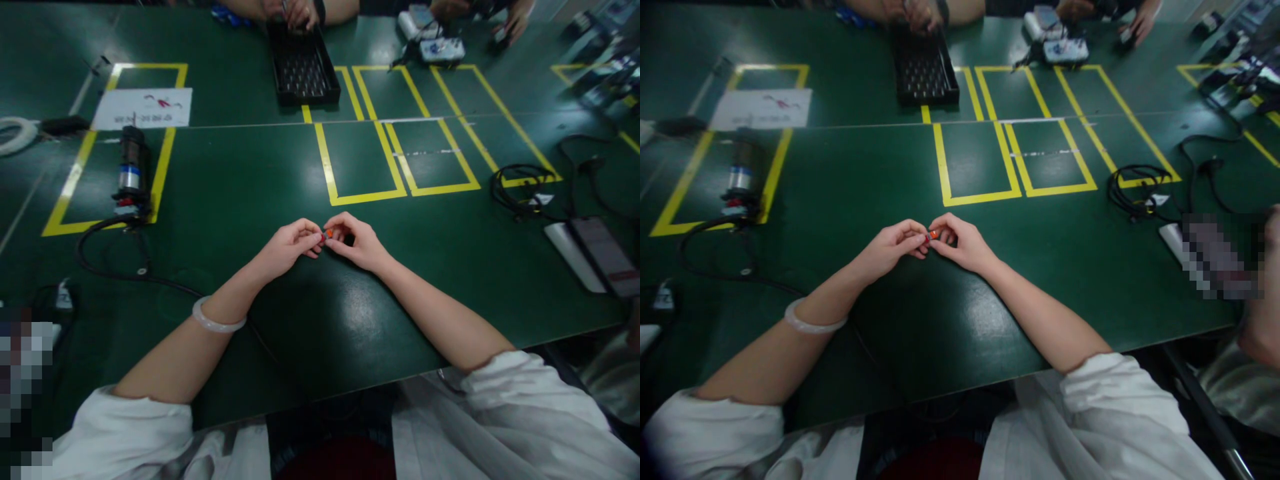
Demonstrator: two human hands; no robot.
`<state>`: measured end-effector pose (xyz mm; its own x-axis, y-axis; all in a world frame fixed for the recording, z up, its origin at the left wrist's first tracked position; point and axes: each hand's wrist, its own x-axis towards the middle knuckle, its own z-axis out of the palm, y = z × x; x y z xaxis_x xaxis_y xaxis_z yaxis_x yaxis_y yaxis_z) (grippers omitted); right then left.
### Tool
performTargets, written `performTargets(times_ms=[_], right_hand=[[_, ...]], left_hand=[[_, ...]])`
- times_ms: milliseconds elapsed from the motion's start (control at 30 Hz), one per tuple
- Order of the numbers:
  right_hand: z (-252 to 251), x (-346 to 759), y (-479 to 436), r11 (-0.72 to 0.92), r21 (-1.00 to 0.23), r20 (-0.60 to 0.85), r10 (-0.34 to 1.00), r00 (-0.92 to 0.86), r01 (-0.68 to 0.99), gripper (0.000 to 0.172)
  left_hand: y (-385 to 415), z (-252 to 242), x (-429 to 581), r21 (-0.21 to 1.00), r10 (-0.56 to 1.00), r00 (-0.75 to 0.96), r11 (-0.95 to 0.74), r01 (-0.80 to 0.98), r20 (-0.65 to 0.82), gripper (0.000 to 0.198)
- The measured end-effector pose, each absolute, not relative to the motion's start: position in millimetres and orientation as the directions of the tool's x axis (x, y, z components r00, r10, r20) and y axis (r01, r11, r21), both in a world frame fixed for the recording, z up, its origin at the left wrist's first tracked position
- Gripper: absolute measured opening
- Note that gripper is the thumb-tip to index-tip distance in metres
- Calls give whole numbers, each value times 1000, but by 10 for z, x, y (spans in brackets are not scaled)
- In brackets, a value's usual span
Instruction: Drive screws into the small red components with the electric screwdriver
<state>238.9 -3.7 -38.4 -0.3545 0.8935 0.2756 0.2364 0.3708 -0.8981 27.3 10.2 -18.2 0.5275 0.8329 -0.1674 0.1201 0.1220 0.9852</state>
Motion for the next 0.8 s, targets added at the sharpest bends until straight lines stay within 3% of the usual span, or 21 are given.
performTargets(times_ms=[800], right_hand=[[-396,2390,-32,388,-882,283,889,-360,266,16]], left_hand=[[84,-189,319,996,869,486,67,64,-90,36]])
